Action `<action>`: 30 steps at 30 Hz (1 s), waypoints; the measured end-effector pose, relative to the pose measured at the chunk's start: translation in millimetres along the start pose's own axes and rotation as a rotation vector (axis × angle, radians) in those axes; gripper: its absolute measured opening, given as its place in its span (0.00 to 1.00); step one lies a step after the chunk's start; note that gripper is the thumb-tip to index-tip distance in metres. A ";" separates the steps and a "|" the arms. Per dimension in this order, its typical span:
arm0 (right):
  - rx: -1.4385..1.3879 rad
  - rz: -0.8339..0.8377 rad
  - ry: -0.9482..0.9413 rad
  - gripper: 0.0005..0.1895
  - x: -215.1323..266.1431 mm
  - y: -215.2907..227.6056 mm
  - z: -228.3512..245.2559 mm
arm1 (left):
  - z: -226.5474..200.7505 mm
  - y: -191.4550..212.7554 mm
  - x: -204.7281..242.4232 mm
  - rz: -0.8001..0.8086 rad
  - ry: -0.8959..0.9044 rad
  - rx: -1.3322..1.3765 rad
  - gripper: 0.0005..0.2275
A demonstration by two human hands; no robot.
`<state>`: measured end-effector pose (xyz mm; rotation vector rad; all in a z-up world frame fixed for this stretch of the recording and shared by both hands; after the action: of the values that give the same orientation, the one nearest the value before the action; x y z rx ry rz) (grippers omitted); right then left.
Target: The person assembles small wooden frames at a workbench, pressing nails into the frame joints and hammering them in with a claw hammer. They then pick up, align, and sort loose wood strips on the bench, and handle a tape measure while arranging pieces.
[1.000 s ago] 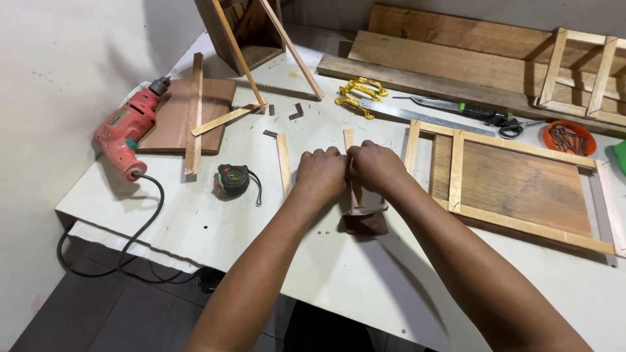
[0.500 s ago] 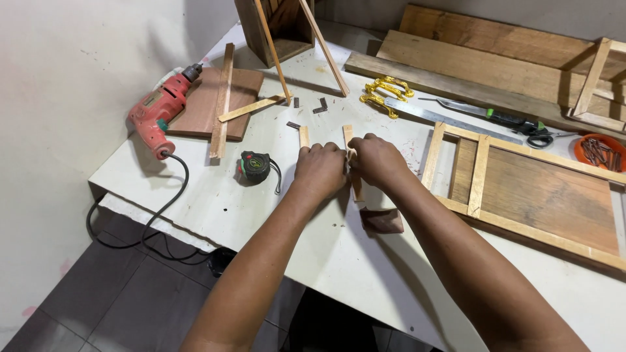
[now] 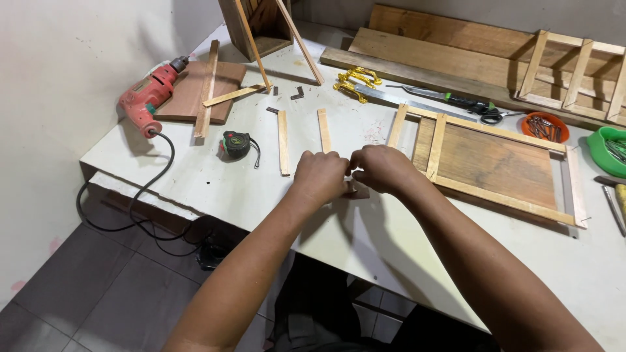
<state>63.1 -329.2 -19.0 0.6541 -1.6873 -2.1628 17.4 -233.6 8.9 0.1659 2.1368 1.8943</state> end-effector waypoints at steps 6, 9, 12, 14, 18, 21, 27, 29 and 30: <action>-0.025 0.072 -0.071 0.15 35.2 5.7 15.2 | -5.3 -32.5 5.0 -0.186 -0.100 -0.035 0.10; -0.073 -0.084 0.033 0.14 31.9 -13.5 -1.6 | -1.8 -31.6 3.1 -0.327 -0.113 0.013 0.08; -0.164 -0.096 -0.076 0.16 26.4 -19.0 -19.7 | 21.8 -48.2 -15.0 -0.201 0.032 0.328 0.08; -0.242 -0.102 -0.050 0.21 20.8 9.7 0.1 | 35.2 -26.0 -15.6 -0.163 0.151 0.448 0.08; -0.367 -0.253 0.162 0.34 8.8 41.2 35.5 | 70.5 -3.0 -18.9 -0.095 0.398 0.701 0.07; -0.226 -0.329 0.142 0.31 -11.3 17.1 32.6 | 101.6 -41.6 -44.3 -0.090 0.459 0.838 0.06; -0.004 -0.332 0.204 0.17 -20.6 -29.7 19.6 | 88.4 -15.6 -36.6 -0.306 0.261 0.476 0.07; 0.030 -0.304 0.203 0.16 -22.1 -36.1 19.0 | 77.5 -9.8 -27.7 -0.309 0.158 0.349 0.07; 0.067 -0.284 0.202 0.16 -22.7 -38.4 18.5 | 67.4 -4.8 -23.4 -0.315 0.048 0.219 0.08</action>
<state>73.4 -292.7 -48.8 1.1519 -1.6479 -2.1410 59.3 -176.2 0.4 -0.1654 2.2432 1.5028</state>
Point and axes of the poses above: each hand's wrist, its own x-axis away from the middle knuckle, its own y-axis out of the back of the hand, z = x × y, the point moved 8 cm from there along -x, towards the middle knuckle, and after that the axes turned 15 degrees about -z, right-handed, at the moved point
